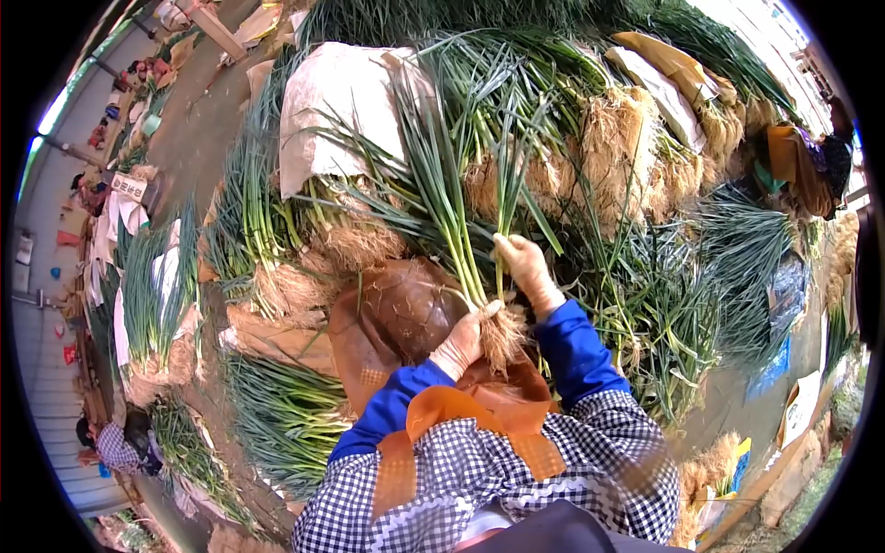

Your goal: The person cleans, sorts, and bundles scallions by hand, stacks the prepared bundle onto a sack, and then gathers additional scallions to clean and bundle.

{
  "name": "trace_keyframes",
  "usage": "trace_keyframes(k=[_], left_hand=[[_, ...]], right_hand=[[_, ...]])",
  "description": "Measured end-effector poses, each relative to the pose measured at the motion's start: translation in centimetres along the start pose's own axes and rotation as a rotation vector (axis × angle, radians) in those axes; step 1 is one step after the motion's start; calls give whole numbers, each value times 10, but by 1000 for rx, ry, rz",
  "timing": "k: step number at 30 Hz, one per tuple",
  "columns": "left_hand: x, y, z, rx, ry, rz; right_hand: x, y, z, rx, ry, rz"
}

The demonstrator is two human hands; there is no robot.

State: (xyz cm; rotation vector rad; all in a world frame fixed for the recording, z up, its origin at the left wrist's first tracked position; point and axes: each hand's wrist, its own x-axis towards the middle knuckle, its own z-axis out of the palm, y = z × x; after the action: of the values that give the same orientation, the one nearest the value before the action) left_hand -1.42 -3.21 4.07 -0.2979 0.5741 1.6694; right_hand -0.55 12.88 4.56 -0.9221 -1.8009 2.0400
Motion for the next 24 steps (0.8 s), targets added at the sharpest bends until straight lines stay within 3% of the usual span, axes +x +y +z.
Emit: trace_keyframes(k=[2, 3, 4, 6, 8, 10, 12, 14, 15, 16, 18, 20, 22, 24], left_hand=[[-2, 0, -1, 172, -64, -10], [-4, 2, 3, 237, -31, 18], [-6, 6, 3, 101, -88, -3], [-17, 24, 6, 75, -230, 108], [-50, 52, 41, 46, -295, 313], [-73, 76, 96, -31, -642, 543], [-80, 102, 98, 78, -788, 732], [-62, 120, 58, 143, -836, 752], [-55, 126, 44, 202, -881, 764], [-58, 111, 62, 178, -578, 724], [-19, 100, 8, 215, -194, 586], [8, 74, -1, 100, -71, 536], [3, 56, 17, -33, -168, 437], [7, 45, 10, -37, -113, 421]], right_hand=[[-6, 18, -1, -845, 278, -449], [-20, 2, -4, -1032, 212, -453], [-26, -7, -13, -1005, 103, -572], [-21, -35, -40, -628, -71, -516], [24, -66, -78, -1011, 231, -457], [68, -105, -114, -1009, 488, -165], [137, -93, -144, -1808, 215, -355], [128, -129, -115, -1456, -343, -175], [149, -121, -121, -1294, -370, -77], [177, -105, -128, -1131, -399, 23], [218, -88, -124, -1571, 105, -127], [226, -77, -113, -1554, 355, -19], [216, -77, -109, -1500, 350, 7], [205, -92, -110, -1416, 249, 98]])
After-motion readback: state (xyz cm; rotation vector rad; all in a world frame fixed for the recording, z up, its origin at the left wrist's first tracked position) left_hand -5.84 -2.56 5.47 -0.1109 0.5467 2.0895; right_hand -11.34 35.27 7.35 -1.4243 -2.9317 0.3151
